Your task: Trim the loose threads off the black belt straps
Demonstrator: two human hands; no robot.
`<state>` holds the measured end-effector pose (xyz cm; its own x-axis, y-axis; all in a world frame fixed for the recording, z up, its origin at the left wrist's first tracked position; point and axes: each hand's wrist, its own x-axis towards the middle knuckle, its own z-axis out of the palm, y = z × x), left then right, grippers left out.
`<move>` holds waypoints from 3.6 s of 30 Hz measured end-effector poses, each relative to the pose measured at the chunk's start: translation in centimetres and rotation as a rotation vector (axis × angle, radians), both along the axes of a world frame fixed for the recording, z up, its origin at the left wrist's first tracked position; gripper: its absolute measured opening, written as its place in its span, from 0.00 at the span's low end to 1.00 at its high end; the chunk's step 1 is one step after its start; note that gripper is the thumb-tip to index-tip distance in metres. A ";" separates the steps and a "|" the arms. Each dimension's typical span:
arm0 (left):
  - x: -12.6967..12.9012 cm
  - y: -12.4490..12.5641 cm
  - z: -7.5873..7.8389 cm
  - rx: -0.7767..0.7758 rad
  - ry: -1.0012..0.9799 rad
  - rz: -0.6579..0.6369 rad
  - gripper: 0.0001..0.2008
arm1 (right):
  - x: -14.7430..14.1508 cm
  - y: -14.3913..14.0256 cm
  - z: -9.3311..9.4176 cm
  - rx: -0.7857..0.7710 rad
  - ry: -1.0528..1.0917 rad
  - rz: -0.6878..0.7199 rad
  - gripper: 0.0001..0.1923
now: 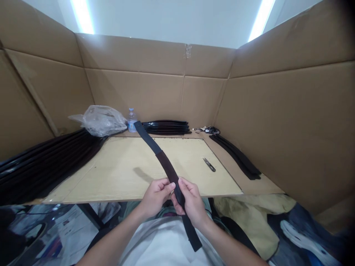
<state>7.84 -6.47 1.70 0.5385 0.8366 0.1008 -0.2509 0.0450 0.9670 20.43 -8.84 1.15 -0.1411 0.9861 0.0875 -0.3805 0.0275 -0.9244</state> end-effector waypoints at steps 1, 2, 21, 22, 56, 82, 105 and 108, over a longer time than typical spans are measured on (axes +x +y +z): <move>0.1 0.0 0.1 -0.006 0.001 0.015 0.14 | -0.1 0.0 -0.1 0.001 0.005 -0.006 0.20; 0.1 0.0 0.2 -0.014 0.000 0.030 0.14 | -0.2 0.1 -0.1 -0.006 0.012 -0.010 0.20; -0.5 0.8 0.3 0.161 0.154 0.042 0.16 | -0.2 0.9 -1.0 -0.094 -0.011 0.008 0.23; -0.6 0.9 0.5 0.180 0.168 0.039 0.16 | -0.2 1.0 -1.0 -0.097 -0.012 0.007 0.22; -2.7 6.4 -2.6 -0.063 0.124 0.143 0.21 | 2.7 5.5 -2.9 -0.124 -0.021 0.341 0.19; -2.4 7.0 -3.1 0.306 0.411 0.417 0.20 | 2.7 5.7 -3.2 -0.163 0.162 0.390 0.18; -2.3 6.4 -2.4 0.359 0.475 0.346 0.20 | 1.9 5.7 -2.5 -0.081 -0.064 0.227 0.20; -2.4 6.4 -2.5 0.343 0.490 0.362 0.21 | 1.8 5.9 -2.5 -0.105 -0.064 0.228 0.25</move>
